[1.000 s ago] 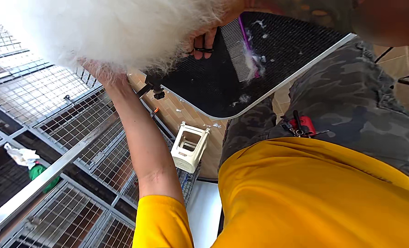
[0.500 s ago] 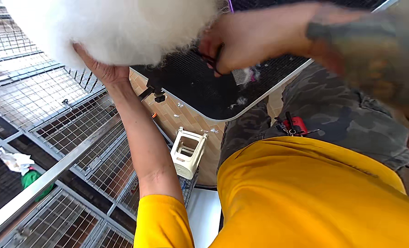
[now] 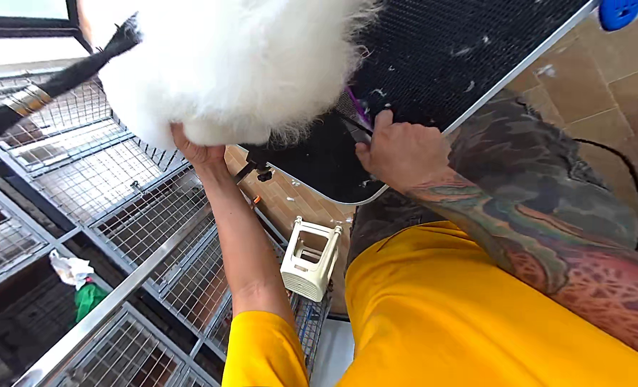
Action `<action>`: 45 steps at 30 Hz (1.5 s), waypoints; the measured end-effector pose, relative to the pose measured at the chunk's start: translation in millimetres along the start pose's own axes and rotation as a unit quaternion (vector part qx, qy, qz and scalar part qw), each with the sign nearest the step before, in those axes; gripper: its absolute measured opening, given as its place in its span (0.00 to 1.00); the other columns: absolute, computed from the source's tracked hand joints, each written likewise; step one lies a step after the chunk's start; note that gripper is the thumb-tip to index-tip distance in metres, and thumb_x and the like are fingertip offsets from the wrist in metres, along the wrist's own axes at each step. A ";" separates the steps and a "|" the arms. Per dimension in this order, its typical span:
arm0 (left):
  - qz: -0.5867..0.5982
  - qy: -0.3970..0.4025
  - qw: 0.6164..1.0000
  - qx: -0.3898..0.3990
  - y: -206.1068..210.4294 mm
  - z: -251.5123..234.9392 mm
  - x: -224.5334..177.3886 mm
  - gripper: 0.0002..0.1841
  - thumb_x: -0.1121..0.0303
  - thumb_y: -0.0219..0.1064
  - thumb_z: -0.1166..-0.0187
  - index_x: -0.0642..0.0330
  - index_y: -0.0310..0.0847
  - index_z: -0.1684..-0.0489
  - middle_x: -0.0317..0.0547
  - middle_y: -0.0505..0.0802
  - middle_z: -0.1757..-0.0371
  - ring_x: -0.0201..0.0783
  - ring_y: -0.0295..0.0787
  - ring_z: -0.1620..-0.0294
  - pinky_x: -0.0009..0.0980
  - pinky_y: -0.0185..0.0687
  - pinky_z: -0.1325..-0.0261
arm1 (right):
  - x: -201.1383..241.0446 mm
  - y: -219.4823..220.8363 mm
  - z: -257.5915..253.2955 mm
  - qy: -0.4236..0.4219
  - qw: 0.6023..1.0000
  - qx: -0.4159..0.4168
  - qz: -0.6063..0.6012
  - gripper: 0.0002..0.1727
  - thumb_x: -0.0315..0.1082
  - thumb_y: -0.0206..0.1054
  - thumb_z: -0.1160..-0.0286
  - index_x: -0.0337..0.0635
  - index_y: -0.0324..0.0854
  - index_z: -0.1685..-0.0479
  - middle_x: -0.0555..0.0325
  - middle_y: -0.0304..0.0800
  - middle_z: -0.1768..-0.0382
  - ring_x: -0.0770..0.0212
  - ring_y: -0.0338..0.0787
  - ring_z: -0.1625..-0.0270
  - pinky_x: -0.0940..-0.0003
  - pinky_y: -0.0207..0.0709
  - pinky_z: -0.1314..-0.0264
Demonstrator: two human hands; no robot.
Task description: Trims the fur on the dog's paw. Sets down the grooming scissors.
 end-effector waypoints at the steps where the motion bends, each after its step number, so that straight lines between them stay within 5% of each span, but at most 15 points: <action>1: -0.004 0.004 1.000 -0.017 5.6 1.4 0.4 0.21 0.51 0.74 0.34 0.53 0.79 0.50 0.48 0.94 0.56 0.44 0.93 0.52 0.49 0.91 0.50 | 0.7 -1.4 -1.8 -0.001 1.000 0.018 -0.009 0.26 0.47 0.61 0.19 0.25 0.75 0.49 0.28 0.86 0.69 0.24 0.90 0.62 0.30 0.77 0.67; 4: -0.023 -0.003 0.998 -0.056 18.4 5.5 -0.6 0.17 0.50 0.59 0.21 0.52 0.75 0.47 0.46 0.92 0.55 0.43 0.91 0.51 0.50 0.90 0.49 | 4.1 13.3 5.4 -0.076 0.996 0.017 -0.053 0.18 0.40 0.59 0.17 0.28 0.80 0.51 0.29 0.86 0.72 0.24 0.90 0.65 0.29 0.77 0.70; 7: -0.011 -0.011 0.999 -0.047 19.4 -1.1 0.4 0.16 0.52 0.61 0.24 0.52 0.75 0.47 0.47 0.92 0.54 0.45 0.91 0.50 0.51 0.89 0.48 | 31.7 35.2 23.4 -0.180 0.976 -0.023 -0.117 0.17 0.37 0.61 0.18 0.32 0.79 0.42 0.39 0.86 0.76 0.33 0.90 0.71 0.35 0.79 0.72; 10: -0.009 0.000 0.999 -0.036 19.5 -4.7 2.8 0.15 0.52 0.58 0.20 0.52 0.76 0.47 0.46 0.92 0.54 0.44 0.91 0.49 0.51 0.88 0.45 | 79.8 40.9 28.0 -0.249 0.956 -0.020 -0.151 0.15 0.36 0.65 0.22 0.36 0.81 0.43 0.45 0.88 0.76 0.38 0.92 0.70 0.40 0.81 0.70; 17: -0.007 0.014 0.999 -0.031 19.5 -11.8 3.7 0.15 0.55 0.62 0.24 0.54 0.76 0.49 0.48 0.92 0.55 0.44 0.91 0.49 0.51 0.88 0.45 | 103.4 18.2 -17.3 -0.144 0.983 0.046 -0.107 0.12 0.33 0.62 0.22 0.33 0.83 0.50 0.34 0.89 0.64 0.31 0.92 0.58 0.33 0.80 0.63; 21: 0.009 0.011 1.000 0.001 14.2 -11.0 4.3 0.15 0.53 0.60 0.23 0.52 0.78 0.51 0.46 0.93 0.56 0.42 0.91 0.50 0.49 0.88 0.46 | 90.3 6.0 -12.9 -0.157 0.981 -0.050 -0.098 0.12 0.35 0.61 0.21 0.35 0.83 0.54 0.38 0.87 0.73 0.33 0.91 0.67 0.36 0.78 0.70; 23: 0.022 0.000 1.000 0.011 11.6 -10.8 6.5 0.17 0.51 0.68 0.29 0.52 0.80 0.52 0.46 0.94 0.56 0.42 0.92 0.51 0.48 0.89 0.46 | 96.2 7.7 6.8 -0.217 0.969 -0.064 -0.103 0.10 0.34 0.66 0.24 0.35 0.84 0.56 0.42 0.85 0.78 0.35 0.90 0.72 0.38 0.78 0.74; 28: 0.031 -0.003 0.999 0.029 9.7 -8.8 10.7 0.17 0.55 0.77 0.37 0.51 0.84 0.55 0.44 0.95 0.57 0.40 0.93 0.52 0.45 0.90 0.47 | 110.3 -4.6 0.1 -0.191 0.979 0.062 -0.044 0.05 0.28 0.66 0.27 0.36 0.86 0.63 0.38 0.89 0.68 0.34 0.91 0.62 0.37 0.79 0.68; 32: 0.007 -0.004 1.000 0.000 12.1 -5.9 11.6 0.17 0.56 0.75 0.36 0.51 0.81 0.54 0.44 0.94 0.58 0.40 0.93 0.52 0.47 0.90 0.48 | 97.0 -18.5 -13.0 -0.148 0.988 -0.002 -0.044 0.07 0.30 0.65 0.28 0.35 0.85 0.67 0.37 0.88 0.69 0.32 0.91 0.63 0.35 0.77 0.70; 35: 0.019 0.004 1.000 -0.011 17.1 -4.8 12.9 0.13 0.58 0.71 0.31 0.52 0.81 0.55 0.45 0.94 0.59 0.40 0.93 0.53 0.46 0.90 0.49 | 91.9 -5.4 2.4 -0.208 0.972 -0.062 -0.090 0.09 0.35 0.67 0.25 0.37 0.86 0.63 0.41 0.86 0.77 0.34 0.90 0.70 0.36 0.78 0.73; 41: 0.015 0.006 1.000 -0.002 18.4 -4.0 15.3 0.12 0.60 0.72 0.32 0.51 0.81 0.55 0.44 0.94 0.58 0.40 0.93 0.53 0.46 0.90 0.48 | 101.9 -0.5 -11.3 -0.189 0.980 -0.011 -0.061 0.10 0.33 0.62 0.22 0.36 0.86 0.61 0.38 0.89 0.70 0.33 0.92 0.63 0.36 0.79 0.68; 45: 0.023 0.015 1.000 0.008 20.3 -2.1 18.0 0.10 0.61 0.72 0.32 0.51 0.83 0.58 0.43 0.95 0.59 0.39 0.93 0.54 0.44 0.91 0.48 | 92.1 -0.4 -5.7 -0.240 0.960 -0.099 -0.108 0.09 0.35 0.66 0.27 0.38 0.85 0.67 0.44 0.85 0.80 0.37 0.90 0.73 0.39 0.77 0.75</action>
Point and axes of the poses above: each hand's wrist, its own z-axis away from the middle knuckle, its own y-axis out of the palm, x = y × z, the point moved 1 cm from there along -z, towards the middle knuckle
